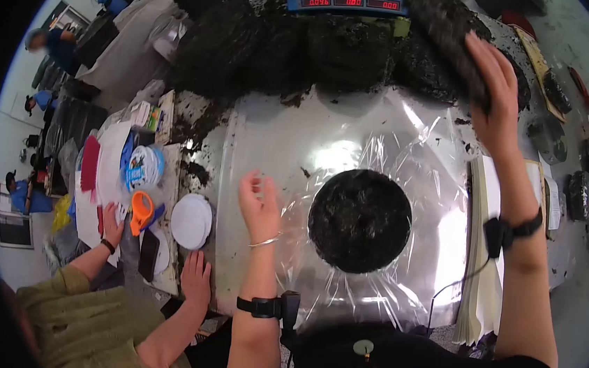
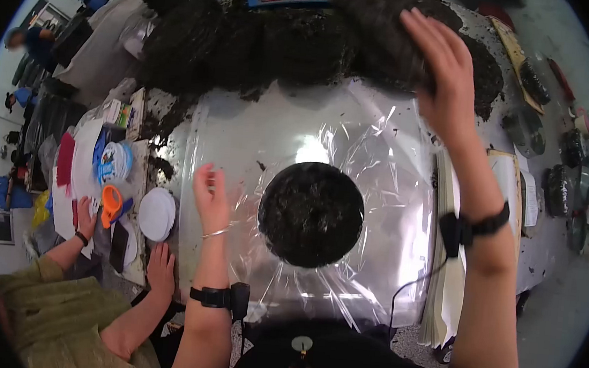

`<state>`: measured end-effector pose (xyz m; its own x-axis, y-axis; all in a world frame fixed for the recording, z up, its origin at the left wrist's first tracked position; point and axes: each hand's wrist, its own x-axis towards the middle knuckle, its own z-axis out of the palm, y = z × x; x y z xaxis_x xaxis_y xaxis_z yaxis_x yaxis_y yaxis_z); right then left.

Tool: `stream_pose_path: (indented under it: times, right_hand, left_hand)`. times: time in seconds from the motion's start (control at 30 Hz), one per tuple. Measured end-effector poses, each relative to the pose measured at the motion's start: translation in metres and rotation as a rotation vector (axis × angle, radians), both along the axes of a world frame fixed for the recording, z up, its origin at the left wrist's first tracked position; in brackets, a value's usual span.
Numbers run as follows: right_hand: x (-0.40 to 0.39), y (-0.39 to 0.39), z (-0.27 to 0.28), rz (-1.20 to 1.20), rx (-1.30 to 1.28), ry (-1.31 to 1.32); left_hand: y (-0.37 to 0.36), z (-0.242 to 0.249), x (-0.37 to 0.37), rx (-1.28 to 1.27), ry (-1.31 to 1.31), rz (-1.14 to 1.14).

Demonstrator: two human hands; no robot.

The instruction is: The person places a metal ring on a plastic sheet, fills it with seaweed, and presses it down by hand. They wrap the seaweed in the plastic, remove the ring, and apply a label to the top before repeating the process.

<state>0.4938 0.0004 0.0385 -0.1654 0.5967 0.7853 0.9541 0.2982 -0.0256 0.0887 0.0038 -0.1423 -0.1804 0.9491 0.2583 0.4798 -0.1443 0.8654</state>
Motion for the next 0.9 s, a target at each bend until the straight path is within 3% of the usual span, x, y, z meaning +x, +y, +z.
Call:
stream_pose_path:
  times: [0.03,0.1,0.17,0.23,0.33,0.37,0.47,0.57,0.63,0.8,0.83,0.9]
  right_hand:
    - [-0.035,-0.043,0.009,0.02,0.012,-0.103]
    - [-0.1,-0.121,-0.027,0.217,-0.09,-0.155]
    - [-0.142,-0.17,-0.065,0.191,-0.441,-0.271]
    - [-0.147,-0.173,-0.113,0.251,-0.701,-0.107]
    - [-0.145,-0.17,-0.093,0.286,-0.843,0.047]
    - [-0.142,-0.169,-0.092,0.338,-0.884,0.101]
    - [-0.137,-0.141,-0.092,0.375,-0.971,0.341]
    - [-0.16,-0.106,-0.088,0.011,-1.303,0.043]
    - [-0.17,-0.088,-0.116,-0.063,-1.43,-0.088]
    - [-0.154,-0.083,-0.116,0.047,-1.464,-0.031]
    - [-0.147,-0.082,-0.099,0.102,-1.461,0.054]
    - [-0.113,-0.06,-0.113,0.439,-1.023,0.275]
  left_hand:
    - [-0.013,0.03,-0.005,-0.006,-0.075,0.02]
    - [-0.032,0.076,-0.013,0.007,-0.225,-0.043]
    - [-0.048,0.095,-0.018,0.039,-0.376,-0.2]
    - [-0.061,0.123,0.007,-0.117,-0.165,-0.508]
    - [-0.06,0.11,0.042,-0.074,0.363,-0.935]
    - [-0.059,0.1,0.047,-0.209,0.624,-0.979]
    - [-0.046,0.089,0.065,-0.312,0.778,-0.954]
    - [-0.05,0.071,0.085,-0.455,0.88,-0.913]
    - [-0.05,0.05,0.094,-0.501,0.935,-0.868]
    - [-0.031,0.071,0.091,-0.501,0.857,-0.987]
    - [-0.025,0.063,0.083,-0.334,0.714,-1.014]
    - [-0.015,0.065,0.08,0.051,0.428,-0.913]
